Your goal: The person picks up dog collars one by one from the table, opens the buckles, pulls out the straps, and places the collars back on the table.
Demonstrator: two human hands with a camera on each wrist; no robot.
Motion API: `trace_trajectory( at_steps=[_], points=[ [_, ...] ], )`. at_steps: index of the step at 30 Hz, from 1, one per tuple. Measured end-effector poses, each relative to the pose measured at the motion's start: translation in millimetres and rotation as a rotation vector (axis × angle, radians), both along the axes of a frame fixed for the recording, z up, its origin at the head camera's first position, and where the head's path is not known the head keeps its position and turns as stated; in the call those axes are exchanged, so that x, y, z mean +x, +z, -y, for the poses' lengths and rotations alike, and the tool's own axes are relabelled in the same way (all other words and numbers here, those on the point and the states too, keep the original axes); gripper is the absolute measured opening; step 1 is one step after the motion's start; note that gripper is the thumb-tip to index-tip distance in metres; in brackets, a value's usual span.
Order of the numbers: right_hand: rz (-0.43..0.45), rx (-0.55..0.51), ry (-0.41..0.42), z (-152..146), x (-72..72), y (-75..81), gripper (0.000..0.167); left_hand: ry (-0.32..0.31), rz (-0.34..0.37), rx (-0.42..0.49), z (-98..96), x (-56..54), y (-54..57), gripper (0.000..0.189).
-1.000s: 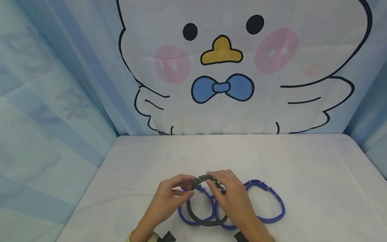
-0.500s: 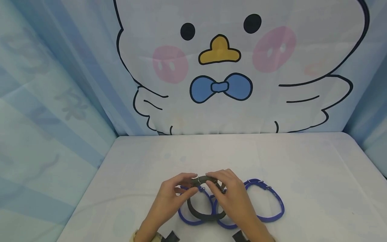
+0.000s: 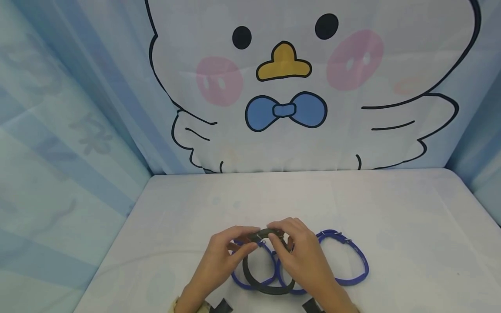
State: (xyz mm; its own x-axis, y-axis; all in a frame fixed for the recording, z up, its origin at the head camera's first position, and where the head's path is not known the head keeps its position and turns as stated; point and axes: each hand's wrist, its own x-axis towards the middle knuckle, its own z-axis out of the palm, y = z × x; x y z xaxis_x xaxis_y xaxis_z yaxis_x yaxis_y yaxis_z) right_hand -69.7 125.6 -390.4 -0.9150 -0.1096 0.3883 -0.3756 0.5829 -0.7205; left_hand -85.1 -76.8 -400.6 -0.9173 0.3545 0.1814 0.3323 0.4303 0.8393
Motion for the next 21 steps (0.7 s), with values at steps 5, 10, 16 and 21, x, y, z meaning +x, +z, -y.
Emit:
trace_trajectory(
  at_steps=[5,10,16,21],
  points=[
    [-0.006,-0.008,-0.021,-1.6,-1.0,-0.8,0.021,0.012,0.023,-0.016,-2.2,1.2,-0.5,0.032],
    [-0.011,-0.008,-0.036,-2.2,-1.8,-1.2,0.019,0.014,0.022,-0.013,-3.2,1.4,0.3,0.032],
    [-0.044,-0.009,-0.043,-2.9,-2.8,-3.5,0.019,0.023,0.016,-0.014,-3.4,2.0,0.6,0.031],
    [-0.111,-0.024,-0.042,-1.6,-3.4,-6.0,0.021,0.027,-0.008,-0.005,-2.9,2.6,0.8,0.031]
  ],
)
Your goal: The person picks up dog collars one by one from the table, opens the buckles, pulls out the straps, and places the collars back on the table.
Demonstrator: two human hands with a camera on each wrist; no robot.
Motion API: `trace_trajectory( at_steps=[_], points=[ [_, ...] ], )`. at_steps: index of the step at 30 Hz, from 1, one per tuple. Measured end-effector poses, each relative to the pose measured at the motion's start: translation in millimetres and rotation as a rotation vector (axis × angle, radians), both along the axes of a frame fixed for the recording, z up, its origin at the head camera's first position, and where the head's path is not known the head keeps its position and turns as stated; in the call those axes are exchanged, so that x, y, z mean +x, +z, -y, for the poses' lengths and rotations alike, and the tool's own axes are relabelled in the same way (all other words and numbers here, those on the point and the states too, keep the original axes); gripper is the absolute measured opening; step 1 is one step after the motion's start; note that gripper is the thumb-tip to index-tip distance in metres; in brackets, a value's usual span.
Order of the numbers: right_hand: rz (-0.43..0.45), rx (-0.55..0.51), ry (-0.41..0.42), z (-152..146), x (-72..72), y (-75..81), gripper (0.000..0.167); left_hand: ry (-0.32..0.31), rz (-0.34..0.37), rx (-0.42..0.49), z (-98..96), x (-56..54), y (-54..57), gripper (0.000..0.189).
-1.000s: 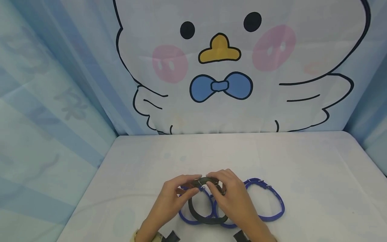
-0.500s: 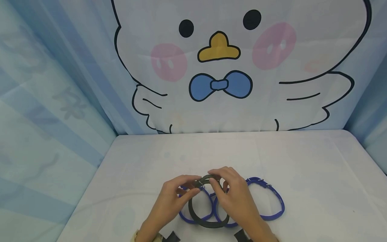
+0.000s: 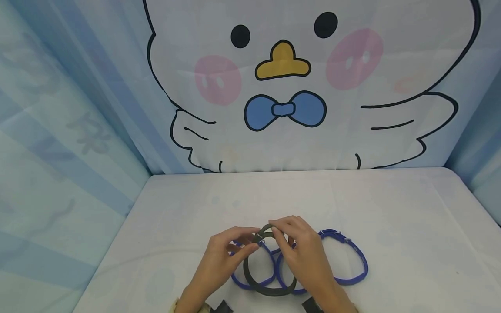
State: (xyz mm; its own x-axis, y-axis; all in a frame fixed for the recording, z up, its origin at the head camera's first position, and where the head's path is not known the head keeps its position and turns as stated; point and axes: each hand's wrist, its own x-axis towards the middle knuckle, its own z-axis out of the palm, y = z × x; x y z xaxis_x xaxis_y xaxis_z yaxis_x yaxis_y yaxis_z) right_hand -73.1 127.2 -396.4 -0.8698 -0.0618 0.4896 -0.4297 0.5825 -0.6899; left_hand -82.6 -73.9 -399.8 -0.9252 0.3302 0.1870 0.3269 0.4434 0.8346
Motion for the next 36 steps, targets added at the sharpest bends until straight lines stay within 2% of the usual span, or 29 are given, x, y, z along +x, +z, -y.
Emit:
trace_trajectory(
  at_steps=[4,15,23,30,36],
  points=[
    [-0.037,-0.006,-0.010,1.5,-0.2,-0.8,0.022,0.006,-0.017,0.017,0.0,0.1,0.7,0.031],
    [-0.007,0.014,-0.081,5.0,1.4,0.7,0.023,0.016,0.012,0.038,-0.3,0.5,1.9,0.028],
    [-0.031,-0.006,-0.093,6.9,0.3,-2.6,0.025,0.020,0.003,0.057,-2.2,0.3,1.6,0.029],
    [-0.038,-0.004,-0.109,8.7,-1.4,-6.2,0.024,0.033,0.021,0.034,-2.0,1.8,2.5,0.027],
    [-0.046,-0.011,-0.118,8.4,-0.9,-6.6,0.024,0.026,0.032,0.053,-2.7,1.9,2.8,0.022]
  ],
)
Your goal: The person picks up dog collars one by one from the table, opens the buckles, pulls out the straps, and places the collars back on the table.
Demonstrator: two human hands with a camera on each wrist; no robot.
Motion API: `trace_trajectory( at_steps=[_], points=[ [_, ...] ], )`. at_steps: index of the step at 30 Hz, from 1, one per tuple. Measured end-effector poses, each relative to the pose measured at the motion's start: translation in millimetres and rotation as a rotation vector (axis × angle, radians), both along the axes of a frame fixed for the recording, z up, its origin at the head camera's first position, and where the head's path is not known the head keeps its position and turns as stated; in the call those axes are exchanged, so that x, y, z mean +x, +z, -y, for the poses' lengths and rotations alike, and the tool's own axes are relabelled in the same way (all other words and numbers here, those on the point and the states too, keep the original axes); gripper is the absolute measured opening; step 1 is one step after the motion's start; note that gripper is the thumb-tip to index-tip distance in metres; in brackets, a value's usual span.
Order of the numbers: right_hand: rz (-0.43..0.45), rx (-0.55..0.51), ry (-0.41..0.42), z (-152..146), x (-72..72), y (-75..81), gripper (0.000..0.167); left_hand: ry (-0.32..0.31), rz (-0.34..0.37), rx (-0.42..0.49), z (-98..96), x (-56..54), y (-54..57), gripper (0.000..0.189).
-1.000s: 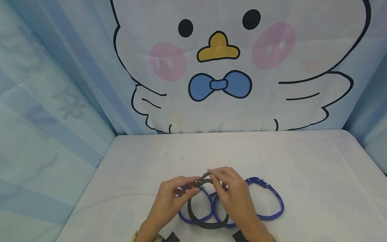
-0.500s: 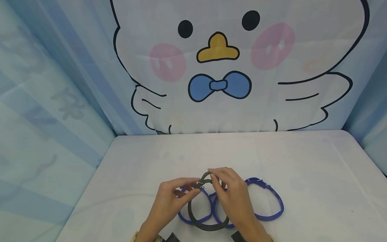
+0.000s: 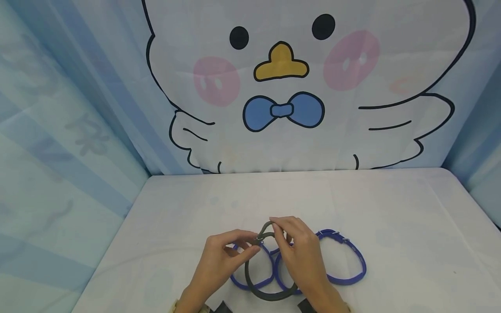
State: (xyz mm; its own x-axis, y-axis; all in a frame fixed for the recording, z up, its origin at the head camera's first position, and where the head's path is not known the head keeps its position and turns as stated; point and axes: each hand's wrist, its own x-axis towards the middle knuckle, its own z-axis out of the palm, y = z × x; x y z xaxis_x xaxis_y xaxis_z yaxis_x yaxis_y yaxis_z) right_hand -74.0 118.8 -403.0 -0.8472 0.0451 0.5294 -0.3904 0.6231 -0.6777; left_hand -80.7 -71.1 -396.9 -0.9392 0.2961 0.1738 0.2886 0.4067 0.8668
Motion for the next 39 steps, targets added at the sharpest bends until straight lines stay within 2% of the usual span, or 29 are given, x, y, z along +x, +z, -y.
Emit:
trace_trajectory(
  at_steps=[11,18,26,30,39],
  points=[
    [0.024,0.022,0.026,-2,-0.4,1.3,0.024,-0.005,-0.008,0.063,2.6,0.6,-1.9,0.034],
    [-0.003,0.034,0.073,-2,-0.8,2.3,0.027,-0.006,0.052,0.097,4.7,-5.6,-5.2,0.024],
    [-0.033,0.016,0.129,0,0.7,0.9,0.031,-0.003,0.064,0.127,2.7,-9.8,-5.8,0.018],
    [-0.024,0.001,0.134,0,1.5,0.0,0.030,-0.002,0.124,0.141,1.5,-9.9,-6.8,0.020],
    [0.001,-0.024,0.143,2,2.2,-0.9,0.026,-0.051,0.406,0.220,-1.0,-7.9,-5.6,0.027]
  ],
)
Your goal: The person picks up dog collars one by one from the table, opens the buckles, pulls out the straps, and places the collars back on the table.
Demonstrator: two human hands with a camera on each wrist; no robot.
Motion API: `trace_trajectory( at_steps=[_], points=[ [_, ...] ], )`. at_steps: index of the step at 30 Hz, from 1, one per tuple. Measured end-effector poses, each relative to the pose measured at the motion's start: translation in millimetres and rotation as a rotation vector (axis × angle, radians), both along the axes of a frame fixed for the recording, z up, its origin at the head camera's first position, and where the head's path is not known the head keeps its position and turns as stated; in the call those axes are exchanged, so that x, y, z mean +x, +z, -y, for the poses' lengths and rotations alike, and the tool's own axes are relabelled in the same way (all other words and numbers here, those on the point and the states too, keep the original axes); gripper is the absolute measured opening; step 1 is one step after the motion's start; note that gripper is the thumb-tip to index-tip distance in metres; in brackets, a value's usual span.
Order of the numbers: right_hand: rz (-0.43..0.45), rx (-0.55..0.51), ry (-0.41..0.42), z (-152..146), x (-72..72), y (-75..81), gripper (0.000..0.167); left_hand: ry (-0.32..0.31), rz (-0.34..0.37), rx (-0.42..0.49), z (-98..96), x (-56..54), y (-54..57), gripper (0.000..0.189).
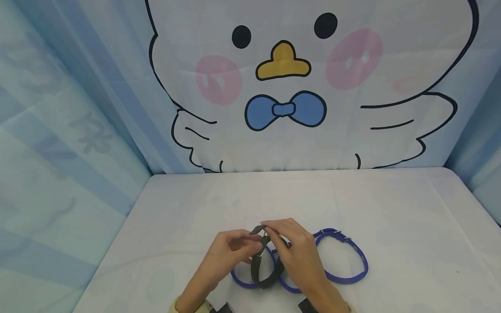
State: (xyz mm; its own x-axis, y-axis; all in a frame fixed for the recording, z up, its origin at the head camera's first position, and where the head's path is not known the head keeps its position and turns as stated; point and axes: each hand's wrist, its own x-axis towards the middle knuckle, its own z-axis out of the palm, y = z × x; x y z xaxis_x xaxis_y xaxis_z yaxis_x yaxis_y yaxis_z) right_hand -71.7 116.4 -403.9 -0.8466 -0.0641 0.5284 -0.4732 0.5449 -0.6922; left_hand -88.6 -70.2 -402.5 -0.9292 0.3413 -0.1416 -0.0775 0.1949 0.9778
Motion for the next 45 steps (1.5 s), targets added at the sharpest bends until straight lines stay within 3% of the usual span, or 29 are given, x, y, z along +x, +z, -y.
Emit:
trace_trajectory(
  at_steps=[9,21,26,35,45],
  points=[
    [0.038,-0.022,0.005,0,1.1,3.8,0.023,0.011,0.123,0.116,-5.6,7.1,4.8,0.025],
    [-0.021,0.016,0.010,-1,2.6,10.7,0.030,0.059,0.044,0.183,-9.1,11.8,8.4,0.022],
    [-0.022,0.084,-0.009,-4,0.8,12.5,0.033,0.072,0.025,0.181,-10.6,11.9,8.3,0.020],
    [0.052,0.149,-0.010,-9,0.7,14.3,0.025,0.073,0.008,0.156,-14.2,13.9,7.9,0.019],
    [-0.114,0.080,-0.003,-9,-1.7,8.6,0.032,0.048,0.032,0.150,-15.9,14.9,6.0,0.023]
  ],
)
